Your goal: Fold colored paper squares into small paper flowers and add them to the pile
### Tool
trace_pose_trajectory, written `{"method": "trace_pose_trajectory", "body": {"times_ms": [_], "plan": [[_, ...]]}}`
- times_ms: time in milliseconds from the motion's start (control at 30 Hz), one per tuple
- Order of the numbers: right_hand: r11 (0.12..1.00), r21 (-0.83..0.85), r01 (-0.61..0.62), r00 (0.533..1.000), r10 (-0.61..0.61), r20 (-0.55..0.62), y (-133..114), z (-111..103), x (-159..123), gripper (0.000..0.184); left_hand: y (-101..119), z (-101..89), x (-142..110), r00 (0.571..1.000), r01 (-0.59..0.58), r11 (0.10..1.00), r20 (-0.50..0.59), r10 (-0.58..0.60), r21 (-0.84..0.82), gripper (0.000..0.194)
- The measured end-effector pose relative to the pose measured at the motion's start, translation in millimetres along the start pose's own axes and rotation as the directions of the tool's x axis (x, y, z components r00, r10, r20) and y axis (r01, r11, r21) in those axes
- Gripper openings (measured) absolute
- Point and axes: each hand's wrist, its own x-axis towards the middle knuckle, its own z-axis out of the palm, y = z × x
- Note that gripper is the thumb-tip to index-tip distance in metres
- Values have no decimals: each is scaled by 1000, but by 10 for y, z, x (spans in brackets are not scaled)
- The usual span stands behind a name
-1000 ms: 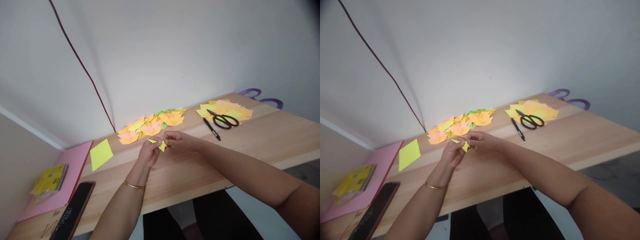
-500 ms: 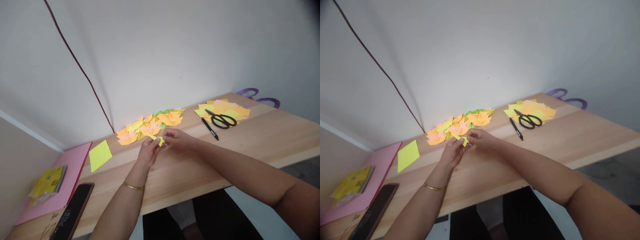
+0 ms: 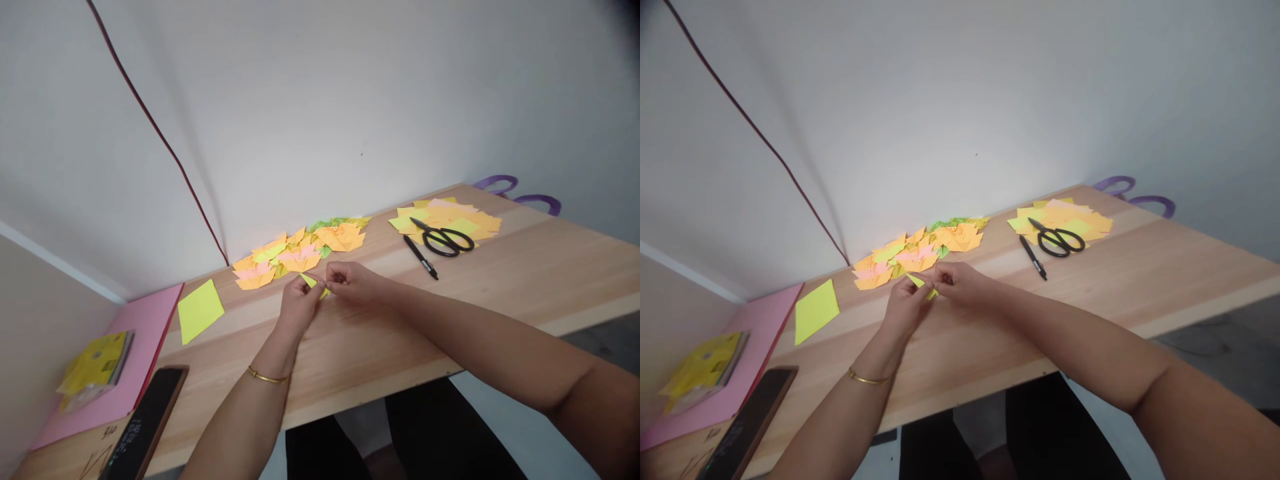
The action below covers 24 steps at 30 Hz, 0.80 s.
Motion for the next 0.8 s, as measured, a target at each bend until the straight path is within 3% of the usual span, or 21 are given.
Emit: {"method": "trace_pose_trajectory", "body": {"times_ms": [133,333,800], "plan": [[998,-56,-32,999,30,-29,-19,6,5,17,36,8,-12,996,-62,994,-53,67,86,17],[994,67,-85,996,85,4,-24,-27,5,12,-38,12,29,997,53,987,-50,-61,-154,21],[991,113,-70,997,69,18,-63,-21,-1,11,-45,21,44,994,107,934,60,-92,-340,18]]}}
